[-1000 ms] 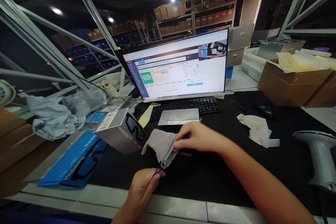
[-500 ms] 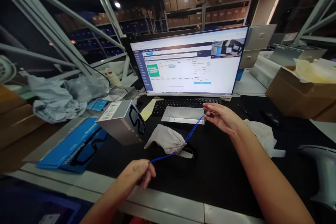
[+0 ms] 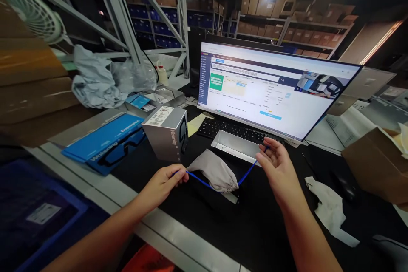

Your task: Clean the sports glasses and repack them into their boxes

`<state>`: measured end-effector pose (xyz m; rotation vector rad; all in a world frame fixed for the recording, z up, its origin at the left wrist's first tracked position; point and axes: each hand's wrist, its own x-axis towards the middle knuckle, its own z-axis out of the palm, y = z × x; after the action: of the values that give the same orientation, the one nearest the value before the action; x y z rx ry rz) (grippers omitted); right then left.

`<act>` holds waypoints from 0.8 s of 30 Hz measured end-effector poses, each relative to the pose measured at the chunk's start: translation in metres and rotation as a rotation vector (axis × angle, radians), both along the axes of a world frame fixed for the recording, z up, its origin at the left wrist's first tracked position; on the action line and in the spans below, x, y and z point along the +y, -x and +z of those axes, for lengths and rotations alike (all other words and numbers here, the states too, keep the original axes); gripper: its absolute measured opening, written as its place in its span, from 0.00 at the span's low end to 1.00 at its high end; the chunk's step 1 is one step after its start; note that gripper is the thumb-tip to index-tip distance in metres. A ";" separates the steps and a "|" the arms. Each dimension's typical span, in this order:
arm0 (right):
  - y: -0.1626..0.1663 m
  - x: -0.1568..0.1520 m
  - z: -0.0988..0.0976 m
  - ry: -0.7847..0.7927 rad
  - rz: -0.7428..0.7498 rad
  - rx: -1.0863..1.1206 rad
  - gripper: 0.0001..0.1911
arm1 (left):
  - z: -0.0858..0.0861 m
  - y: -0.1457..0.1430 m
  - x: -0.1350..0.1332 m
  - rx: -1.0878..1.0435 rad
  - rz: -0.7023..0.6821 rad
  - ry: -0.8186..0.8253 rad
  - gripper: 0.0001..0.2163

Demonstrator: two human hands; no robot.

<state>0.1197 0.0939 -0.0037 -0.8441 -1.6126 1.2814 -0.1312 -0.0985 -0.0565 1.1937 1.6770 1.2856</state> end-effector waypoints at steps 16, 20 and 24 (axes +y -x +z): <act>0.110 -0.051 0.035 -0.650 0.508 -1.006 0.34 | -0.011 -0.009 0.007 0.378 0.152 -0.329 0.11; 0.070 -0.020 0.058 -0.367 0.208 -0.487 0.32 | -0.020 -0.009 0.005 0.708 -0.066 -0.376 0.31; 0.035 -0.029 0.052 -0.285 -0.132 -0.044 0.27 | -0.028 -0.018 0.010 1.067 -0.306 -0.428 0.15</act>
<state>0.0848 0.0647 0.0480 -0.7894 -1.6958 0.9199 -0.1135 -0.0882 -0.0843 2.5919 1.7787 0.8461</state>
